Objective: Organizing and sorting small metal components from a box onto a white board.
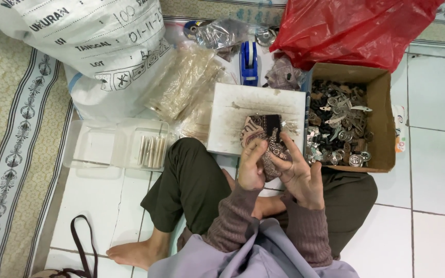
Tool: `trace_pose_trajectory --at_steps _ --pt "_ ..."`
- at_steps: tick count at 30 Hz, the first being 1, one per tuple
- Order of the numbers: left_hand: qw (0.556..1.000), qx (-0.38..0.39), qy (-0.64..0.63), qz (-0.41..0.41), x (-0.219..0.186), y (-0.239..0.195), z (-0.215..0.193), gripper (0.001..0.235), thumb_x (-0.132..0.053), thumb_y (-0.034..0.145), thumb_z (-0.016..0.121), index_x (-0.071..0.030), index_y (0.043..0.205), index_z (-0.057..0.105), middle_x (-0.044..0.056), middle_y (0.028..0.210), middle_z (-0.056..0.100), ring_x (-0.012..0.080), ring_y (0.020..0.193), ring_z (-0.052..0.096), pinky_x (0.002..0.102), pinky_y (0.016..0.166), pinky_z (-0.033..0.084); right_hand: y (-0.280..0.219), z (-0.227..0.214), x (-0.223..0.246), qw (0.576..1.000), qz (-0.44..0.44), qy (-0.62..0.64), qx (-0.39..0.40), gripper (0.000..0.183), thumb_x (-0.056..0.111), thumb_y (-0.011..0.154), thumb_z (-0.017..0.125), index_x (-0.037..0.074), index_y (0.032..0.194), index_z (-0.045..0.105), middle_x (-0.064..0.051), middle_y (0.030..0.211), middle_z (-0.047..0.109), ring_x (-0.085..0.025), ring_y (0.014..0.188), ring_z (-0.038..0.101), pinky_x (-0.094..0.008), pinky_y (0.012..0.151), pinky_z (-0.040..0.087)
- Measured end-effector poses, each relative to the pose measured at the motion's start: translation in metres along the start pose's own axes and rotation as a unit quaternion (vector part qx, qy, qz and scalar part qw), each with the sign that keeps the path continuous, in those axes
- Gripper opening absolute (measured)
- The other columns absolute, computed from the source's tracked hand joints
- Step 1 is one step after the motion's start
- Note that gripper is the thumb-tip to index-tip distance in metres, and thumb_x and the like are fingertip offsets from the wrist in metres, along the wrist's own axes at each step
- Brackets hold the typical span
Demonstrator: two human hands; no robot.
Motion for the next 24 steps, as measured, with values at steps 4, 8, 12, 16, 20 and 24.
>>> trace_pose_trajectory --at_steps 4,8,12,16,20,24 --pt "0.998 0.005 -0.023 -0.061 -0.007 -0.001 0.009 0.023 -0.028 0.097 0.068 -0.014 0.081 0.059 0.018 0.065 0.071 0.002 0.03 0.042 0.01 0.029 0.019 0.009 0.023 0.008 1.0 -0.001 0.016 0.001 0.11 0.077 0.097 0.038 0.0 0.164 -0.002 -0.026 0.138 0.062 -0.019 0.119 0.067 -0.03 0.104 0.049" --pt "0.995 -0.043 -0.047 -0.081 -0.047 -0.016 0.037 0.024 -0.03 0.096 0.071 -0.017 0.079 0.06 0.009 0.066 0.069 0.0009 0.036 0.046 0.007 0.032 0.019 0.017 0.029 0.012 1.0 -0.003 0.028 0.0 0.111 0.075 0.095 0.044 0.0 0.164 0.001 -0.028 0.14 0.059 -0.022 0.122 0.066 -0.032 0.102 0.051" --pt "0.992 -0.067 -0.098 -0.046 -0.041 -0.011 0.022 0.024 -0.034 0.099 0.068 -0.012 0.107 0.064 0.005 0.081 0.069 0.0008 0.039 0.048 0.007 0.031 0.029 0.017 0.026 0.016 0.973 -0.021 0.221 0.059 0.102 0.075 0.095 0.033 0.004 0.163 0.003 -0.036 0.153 0.041 -0.043 0.145 0.04 -0.055 0.118 0.031" --pt "0.979 -0.068 -0.185 -0.05 -0.036 -0.01 0.018 0.025 -0.035 0.1 0.066 -0.01 0.101 0.07 0.008 0.079 0.072 0.0017 0.04 0.05 0.006 0.032 0.029 0.009 0.013 0.021 0.939 -0.031 0.325 0.104 0.098 0.073 0.095 0.03 0.009 0.163 0.002 -0.036 0.159 0.029 -0.046 0.152 0.024 -0.063 0.121 0.016" --pt "0.978 -0.03 -0.202 -0.051 -0.02 -0.007 0.009 0.03 -0.036 0.101 0.064 -0.01 0.114 0.07 0.007 0.077 0.071 0.0028 0.041 0.052 0.011 0.034 0.042 0.007 0.013 0.018 0.94 -0.029 0.324 0.107 0.097 0.074 0.094 0.026 0.007 0.162 0.008 -0.037 0.158 0.031 -0.045 0.151 0.026 -0.063 0.12 0.017" --pt "0.987 0.092 -0.127 -0.016 -0.007 -0.003 0.017 0.034 -0.032 0.106 0.053 -0.005 0.097 0.071 0.009 0.042 0.045 0.0171 0.031 0.053 0.023 0.03 0.047 0.004 0.002 0.007 0.955 -0.008 0.286 0.078 0.105 0.076 0.095 0.021 -0.009 0.157 0.017 -0.033 0.124 0.059 -0.041 0.116 0.059 -0.063 0.104 0.04"
Point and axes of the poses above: each hand's wrist, its own y-axis towards the middle knuckle, its own z-axis out of the palm, x = y × z, the point moved 7 cm from there along y, towards the middle knuckle
